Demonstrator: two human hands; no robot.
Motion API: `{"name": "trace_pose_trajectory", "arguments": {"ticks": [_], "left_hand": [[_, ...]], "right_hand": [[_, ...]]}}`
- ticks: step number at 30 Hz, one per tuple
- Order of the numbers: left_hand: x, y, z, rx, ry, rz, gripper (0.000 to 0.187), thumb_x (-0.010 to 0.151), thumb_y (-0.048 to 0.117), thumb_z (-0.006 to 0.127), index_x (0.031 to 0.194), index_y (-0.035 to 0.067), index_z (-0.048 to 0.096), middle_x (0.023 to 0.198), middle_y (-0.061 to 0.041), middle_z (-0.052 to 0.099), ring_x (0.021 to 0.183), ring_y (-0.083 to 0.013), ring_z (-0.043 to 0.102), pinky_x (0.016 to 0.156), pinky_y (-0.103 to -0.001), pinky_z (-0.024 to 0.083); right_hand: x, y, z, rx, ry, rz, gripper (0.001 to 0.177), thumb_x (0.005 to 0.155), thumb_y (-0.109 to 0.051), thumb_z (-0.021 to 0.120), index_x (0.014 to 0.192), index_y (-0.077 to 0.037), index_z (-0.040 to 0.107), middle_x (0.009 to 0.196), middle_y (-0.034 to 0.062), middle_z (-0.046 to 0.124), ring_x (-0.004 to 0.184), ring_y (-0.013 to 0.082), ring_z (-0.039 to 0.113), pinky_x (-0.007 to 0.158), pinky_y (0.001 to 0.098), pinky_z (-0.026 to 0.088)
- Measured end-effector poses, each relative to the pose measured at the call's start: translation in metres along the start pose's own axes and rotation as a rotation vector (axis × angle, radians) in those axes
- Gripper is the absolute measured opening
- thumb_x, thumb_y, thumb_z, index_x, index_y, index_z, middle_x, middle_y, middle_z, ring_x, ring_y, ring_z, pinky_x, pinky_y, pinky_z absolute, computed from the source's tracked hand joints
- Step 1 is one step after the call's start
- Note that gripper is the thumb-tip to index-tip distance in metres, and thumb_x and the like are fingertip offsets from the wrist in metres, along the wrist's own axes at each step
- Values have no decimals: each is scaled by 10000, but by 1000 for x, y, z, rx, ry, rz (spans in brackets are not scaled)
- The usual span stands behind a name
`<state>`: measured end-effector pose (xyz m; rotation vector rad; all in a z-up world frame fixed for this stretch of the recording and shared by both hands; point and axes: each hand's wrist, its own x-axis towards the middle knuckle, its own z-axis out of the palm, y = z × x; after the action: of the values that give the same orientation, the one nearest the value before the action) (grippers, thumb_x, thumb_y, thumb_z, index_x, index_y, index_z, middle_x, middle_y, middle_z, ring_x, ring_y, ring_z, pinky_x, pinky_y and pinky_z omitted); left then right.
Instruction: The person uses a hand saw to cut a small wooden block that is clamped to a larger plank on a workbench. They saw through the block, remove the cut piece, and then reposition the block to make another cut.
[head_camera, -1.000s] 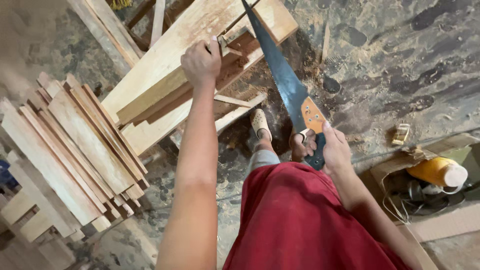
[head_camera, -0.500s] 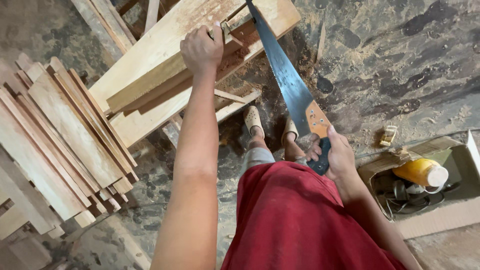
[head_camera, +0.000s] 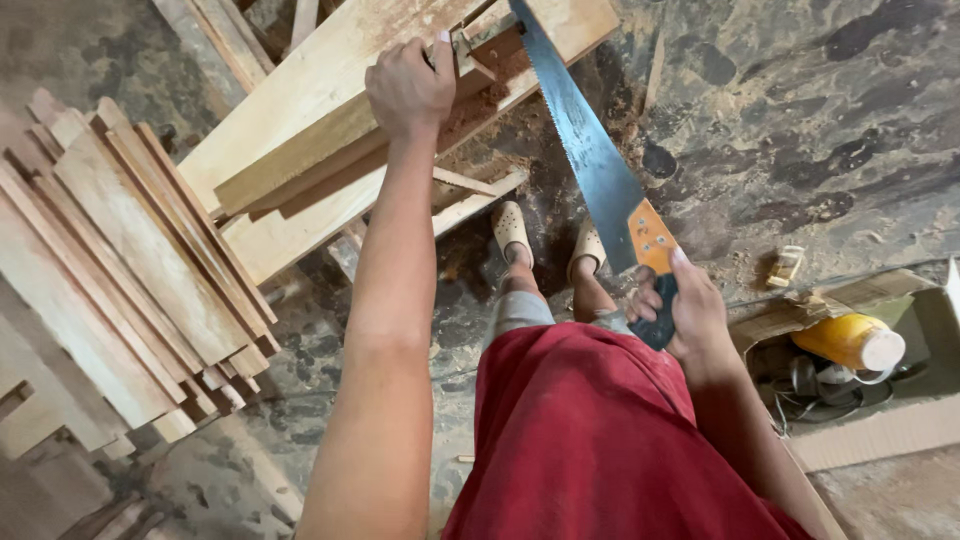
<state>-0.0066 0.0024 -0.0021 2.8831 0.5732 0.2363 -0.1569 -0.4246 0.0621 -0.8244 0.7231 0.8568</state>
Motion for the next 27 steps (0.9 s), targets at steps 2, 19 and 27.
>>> {"name": "trace_pose_trajectory", "arguments": {"ticks": [2,19,27], "left_hand": [[-2,0,0,-38,-8,-11,599,1006,493,407,603,117,641,593,-109,661,541,-245,591,718,-464,518],[-2,0,3,48,92,57,585,1021,500,432,632,128,660,586,-95,652,540,-234,608,626,-442,491],[-8,-3,4,84,139,106,584,1029,493,441,773,70,752,693,-153,716,609,-250,674,671,-446,534]], "right_hand": [[-8,2,2,-70,48,-23,475,1103,-397,427,939,27,565,613,53,443,527,198,463,580,410,480],[5,-11,40,-151,28,-5,415,1077,-401,409,1009,-42,606,599,33,439,507,181,456,533,391,488],[85,-11,79,-115,-115,-84,391,1100,-344,488,934,1,566,628,32,480,526,168,494,556,366,500]]}}
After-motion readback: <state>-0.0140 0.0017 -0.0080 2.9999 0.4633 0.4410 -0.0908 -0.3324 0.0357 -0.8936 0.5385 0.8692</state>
